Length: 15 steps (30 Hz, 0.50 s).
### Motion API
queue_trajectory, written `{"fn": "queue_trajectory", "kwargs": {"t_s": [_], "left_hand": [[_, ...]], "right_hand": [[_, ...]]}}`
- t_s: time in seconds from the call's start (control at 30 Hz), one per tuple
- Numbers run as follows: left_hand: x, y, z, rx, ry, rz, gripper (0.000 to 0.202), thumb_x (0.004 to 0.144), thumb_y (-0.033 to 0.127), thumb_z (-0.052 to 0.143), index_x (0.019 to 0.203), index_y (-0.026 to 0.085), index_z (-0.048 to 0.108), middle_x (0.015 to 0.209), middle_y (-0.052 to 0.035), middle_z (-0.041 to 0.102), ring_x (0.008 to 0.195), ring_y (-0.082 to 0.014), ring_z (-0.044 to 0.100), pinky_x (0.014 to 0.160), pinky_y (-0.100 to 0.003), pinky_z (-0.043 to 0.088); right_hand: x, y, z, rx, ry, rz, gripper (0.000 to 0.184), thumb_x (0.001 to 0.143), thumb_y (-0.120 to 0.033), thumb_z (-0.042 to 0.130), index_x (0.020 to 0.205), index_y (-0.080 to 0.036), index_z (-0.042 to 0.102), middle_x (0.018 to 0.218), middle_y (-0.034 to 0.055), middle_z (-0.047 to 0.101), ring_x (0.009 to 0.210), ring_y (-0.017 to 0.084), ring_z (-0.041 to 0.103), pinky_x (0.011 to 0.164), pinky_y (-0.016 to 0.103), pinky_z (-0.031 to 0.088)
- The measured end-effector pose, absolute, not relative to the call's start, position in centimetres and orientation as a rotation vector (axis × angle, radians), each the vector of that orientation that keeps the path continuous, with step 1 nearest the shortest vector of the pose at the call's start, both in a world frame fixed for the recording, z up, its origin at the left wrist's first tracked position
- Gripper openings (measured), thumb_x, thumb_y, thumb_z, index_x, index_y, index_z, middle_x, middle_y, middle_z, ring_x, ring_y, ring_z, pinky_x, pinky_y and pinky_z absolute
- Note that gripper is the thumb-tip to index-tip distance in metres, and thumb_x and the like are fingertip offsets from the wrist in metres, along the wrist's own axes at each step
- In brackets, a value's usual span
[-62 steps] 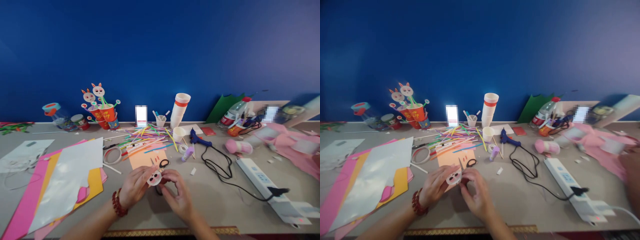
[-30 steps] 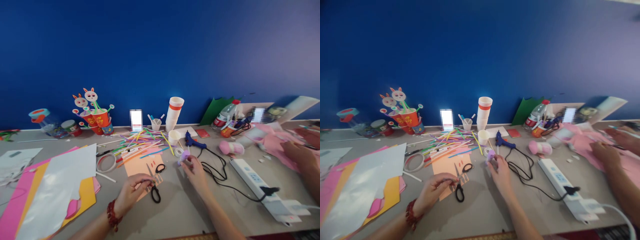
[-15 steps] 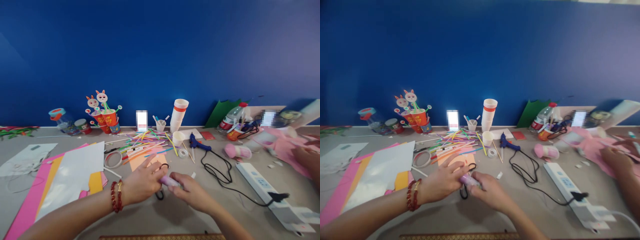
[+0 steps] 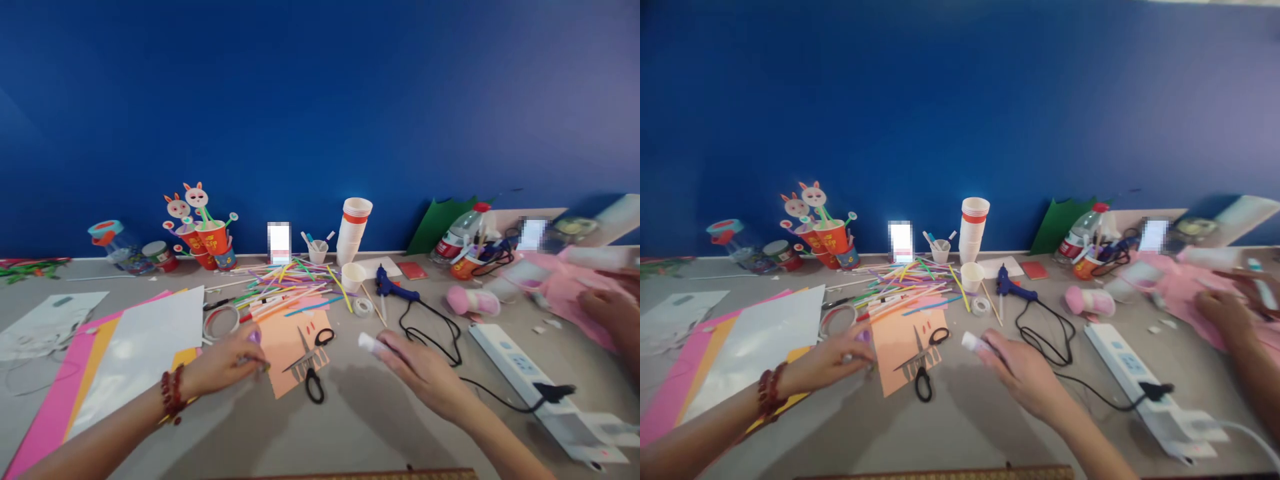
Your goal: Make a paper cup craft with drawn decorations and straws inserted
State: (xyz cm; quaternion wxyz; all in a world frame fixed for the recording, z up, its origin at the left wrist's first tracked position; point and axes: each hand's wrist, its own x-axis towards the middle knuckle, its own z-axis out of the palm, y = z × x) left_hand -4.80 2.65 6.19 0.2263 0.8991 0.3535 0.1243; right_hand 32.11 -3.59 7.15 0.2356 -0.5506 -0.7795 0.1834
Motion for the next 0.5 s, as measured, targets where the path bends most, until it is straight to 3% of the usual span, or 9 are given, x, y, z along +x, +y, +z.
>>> {"fn": "queue_trajectory", "kwargs": {"t_s": [0.07,0.17,0.27,0.4,0.5], "left_hand": [[-6.0,3.2,4.3,2.402,1.197,0.519,0.026,0.093,0.034,0.050,0.100,0.027,0.074,0.108,-0.0059,0.064,0.100,-0.0222,0.059,0.089,-0.033,0.047],[-6.2,3.5,2.0,2.220,1.384,0.711,0.031,0.094,0.038,0.048,0.102,0.023,0.073,0.104,-0.0075,0.068,0.099,-0.0227,0.060,0.090,-0.036,0.048],[-5.6,3.5,1.1,2.150,1.417,0.804,0.029,0.091,0.039,0.052,0.094,0.021,0.075,0.127,-0.0095,0.060,0.117,-0.0269,0.054,0.101,-0.043,0.043],[-5.1,3.3,1.6,2.159,1.400,0.737,0.027,0.089,0.038,0.055,0.093,0.022,0.076,0.148,-0.0081,0.043,0.131,-0.0318,0.043,0.106,-0.050,0.039],[-4.3,2.7,2.5,2.208,1.348,0.817,0.024,0.089,0.035,0.055,0.089,0.022,0.075,0.139,-0.0088,0.054,0.132,-0.0306,0.041,0.108,-0.051,0.036]], "right_hand": [[31.8,-4.0,6.5,-1.414,-1.939,0.760,0.024,0.096,-0.037,0.042,0.090,-0.022,0.060,0.064,-0.0019,0.059,0.055,0.015,0.055,0.050,0.023,0.042],[29.6,-4.3,5.2,-1.284,-1.694,0.941,0.023,0.091,-0.036,0.054,0.105,-0.021,0.064,0.080,0.0021,0.066,0.062,0.016,0.058,0.050,0.023,0.046],[27.8,-4.1,4.4,-1.220,-1.503,0.991,0.031,0.084,-0.035,0.064,0.111,-0.021,0.066,0.096,0.0062,0.069,0.062,0.015,0.058,0.049,0.024,0.047],[26.6,-3.9,4.1,-1.210,-1.314,0.968,0.030,0.076,-0.036,0.073,0.100,-0.019,0.067,0.076,0.0028,0.065,0.056,0.015,0.055,0.046,0.024,0.046],[25.4,-4.2,4.0,-1.179,-1.212,0.941,0.021,0.078,-0.035,0.072,0.090,-0.020,0.063,0.064,-0.0011,0.058,0.052,0.014,0.053,0.045,0.023,0.046]]}}
